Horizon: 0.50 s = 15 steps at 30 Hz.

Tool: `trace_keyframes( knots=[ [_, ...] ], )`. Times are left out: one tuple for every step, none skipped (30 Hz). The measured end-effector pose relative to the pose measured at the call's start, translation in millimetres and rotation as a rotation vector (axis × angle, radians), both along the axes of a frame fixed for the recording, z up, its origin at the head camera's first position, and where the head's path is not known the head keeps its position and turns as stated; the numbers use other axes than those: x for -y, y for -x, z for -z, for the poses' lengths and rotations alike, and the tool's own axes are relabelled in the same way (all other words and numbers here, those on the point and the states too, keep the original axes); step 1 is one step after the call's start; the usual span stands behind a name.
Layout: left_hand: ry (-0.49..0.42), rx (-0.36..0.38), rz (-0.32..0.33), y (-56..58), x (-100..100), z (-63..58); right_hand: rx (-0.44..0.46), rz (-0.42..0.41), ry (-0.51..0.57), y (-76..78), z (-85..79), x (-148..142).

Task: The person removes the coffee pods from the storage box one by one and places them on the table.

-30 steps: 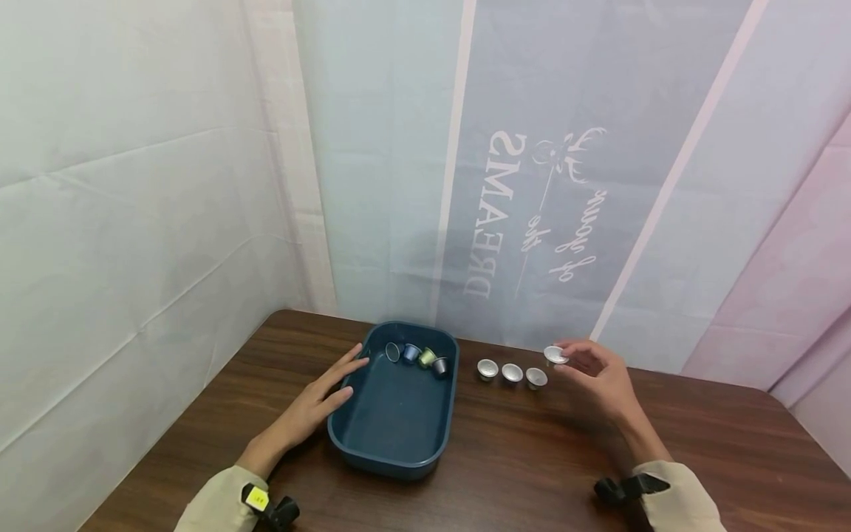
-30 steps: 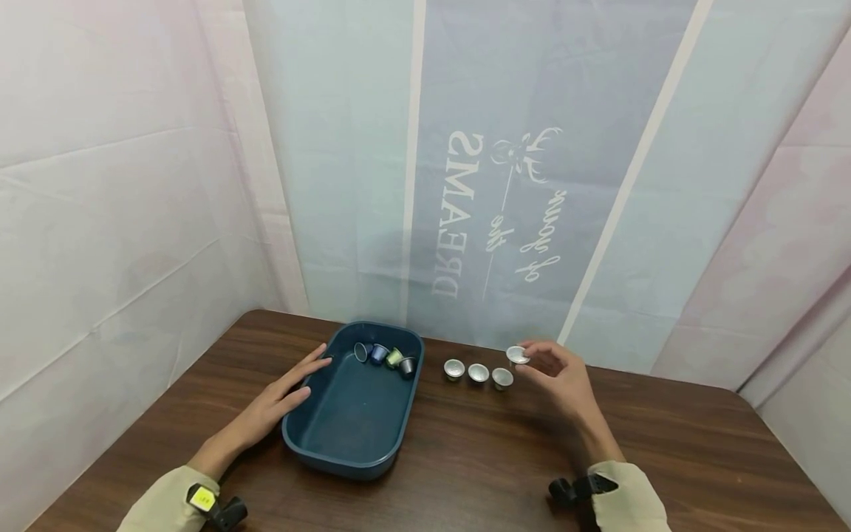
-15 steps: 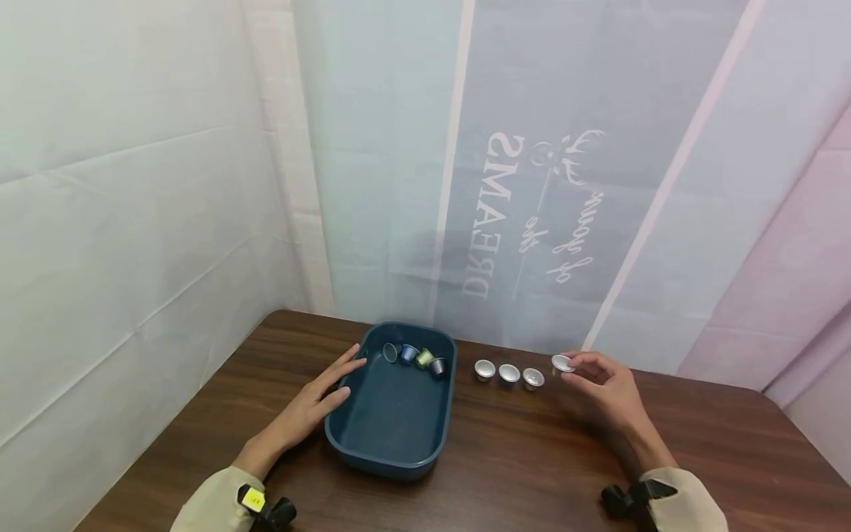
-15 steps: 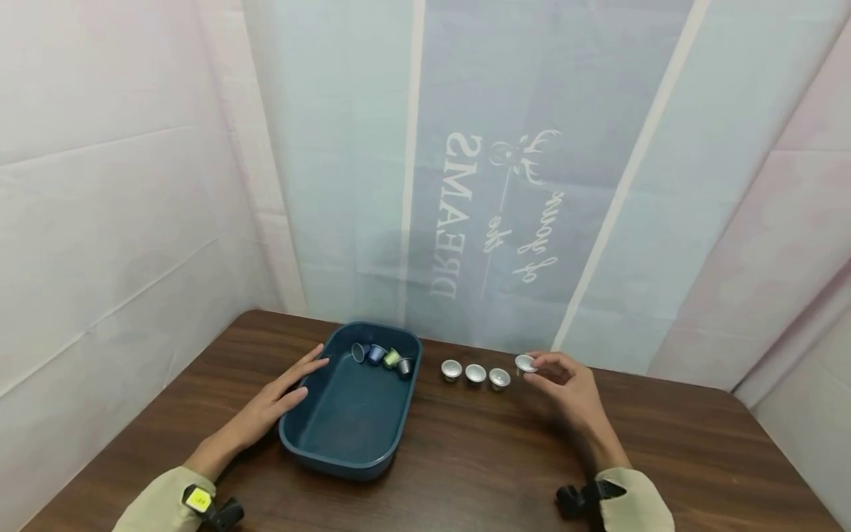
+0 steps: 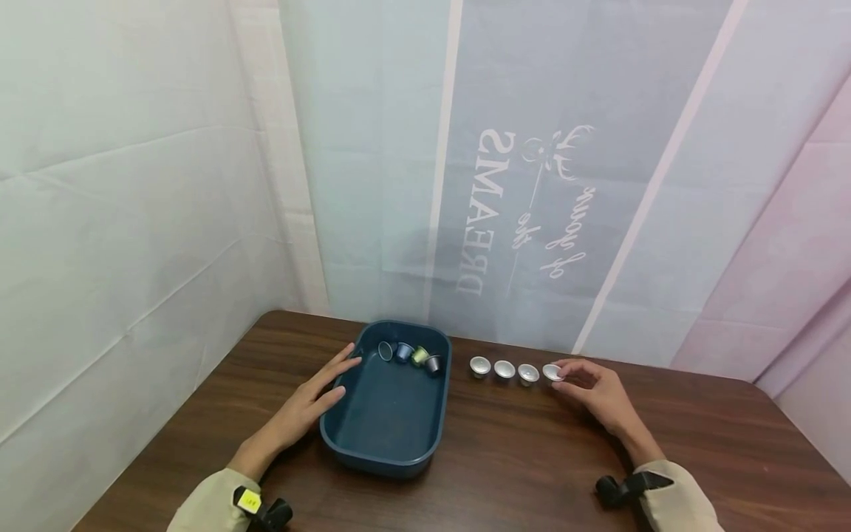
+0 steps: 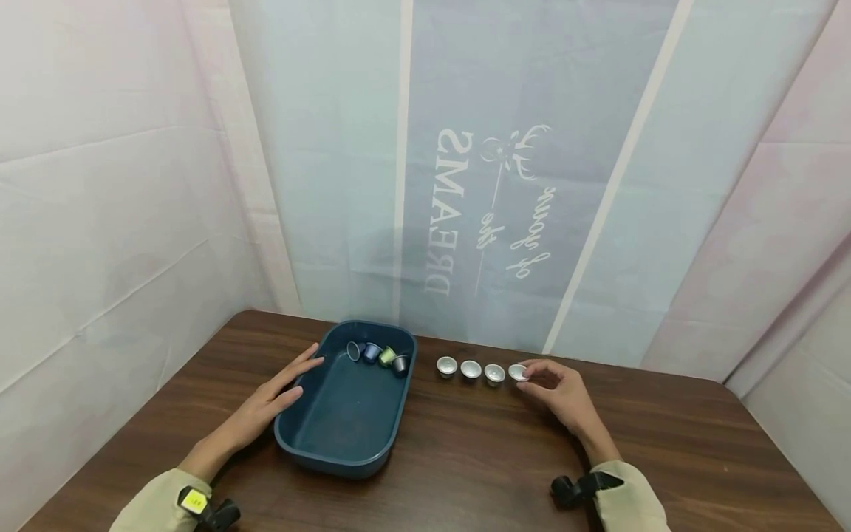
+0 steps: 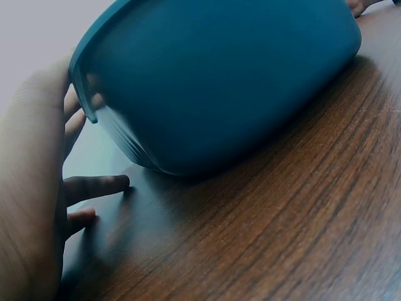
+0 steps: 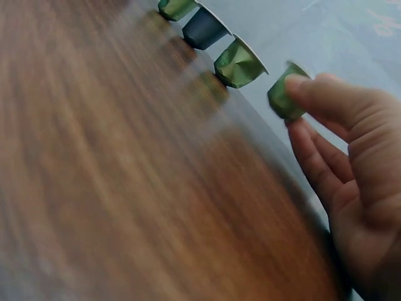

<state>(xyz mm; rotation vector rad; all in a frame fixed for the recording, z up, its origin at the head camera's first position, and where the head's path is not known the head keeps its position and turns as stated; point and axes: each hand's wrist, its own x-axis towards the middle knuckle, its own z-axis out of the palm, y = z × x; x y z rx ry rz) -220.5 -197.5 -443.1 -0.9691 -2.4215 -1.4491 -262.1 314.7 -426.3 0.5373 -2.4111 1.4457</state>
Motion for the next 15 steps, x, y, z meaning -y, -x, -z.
trace_keyframes(
  knots=[
    [-0.001, 0.001, 0.0, 0.2, 0.2, 0.2, 0.002, 0.005, -0.025, -2.6, -3.4, 2.3],
    [-0.002, 0.004, -0.001, 0.4, 0.4, 0.4, 0.006, 0.011, -0.042, -4.9, -6.5, 4.3],
    [-0.002, 0.005, 0.0, 0.5, 0.5, 0.5, 0.008, 0.014, -0.058, -6.1, -8.2, 5.7],
    [-0.002, 0.006, -0.001, 0.6, 0.5, 0.5, 0.008, 0.019, -0.073, -6.9, -9.2, 6.6],
    [-0.003, 0.009, 0.0, 0.6, 0.5, 0.4, 0.007, 0.023, -0.087, -7.1, -9.6, 7.0],
    [-0.005, 0.009, 0.001, 0.6, 0.5, 0.4, 0.003, 0.026, -0.101, -6.7, -9.2, 6.8],
    [-0.005, 0.009, 0.001, 0.5, 0.5, 0.2, 0.0, 0.027, -0.114, -5.9, -8.0, 6.2],
    [-0.005, 0.009, 0.0, 0.3, 0.4, 0.0, -0.003, 0.028, -0.122, -4.3, -6.0, 4.9],
    [-0.004, 0.009, -0.001, 0.1, 0.3, -0.4, -0.006, 0.028, -0.128, -2.2, -3.1, 3.1],
    [-0.004, 0.009, -0.002, -0.1, 0.2, -0.8, -0.011, 0.027, -0.133, 0.1, 0.4, 1.1],
    [-0.002, 0.007, -0.002, 0.0, 0.0, -0.9, -0.012, 0.028, -0.138, 2.6, 3.9, -1.2],
    [0.0, 0.006, -0.002, 0.1, -0.1, -1.0, -0.014, 0.03, -0.145, 4.9, 7.4, -3.3],
    [0.001, 0.007, -0.003, -0.1, -0.3, -1.4, -0.014, 0.032, -0.151, 7.2, 10.8, -5.5],
    [0.002, 0.006, -0.003, -0.1, -0.4, -1.5, -0.015, 0.035, -0.158, 9.3, 13.8, -7.4],
    [0.003, 0.005, -0.002, -0.1, -0.5, -1.6, -0.015, 0.036, -0.165, 10.9, 16.2, -8.7]
  ],
)
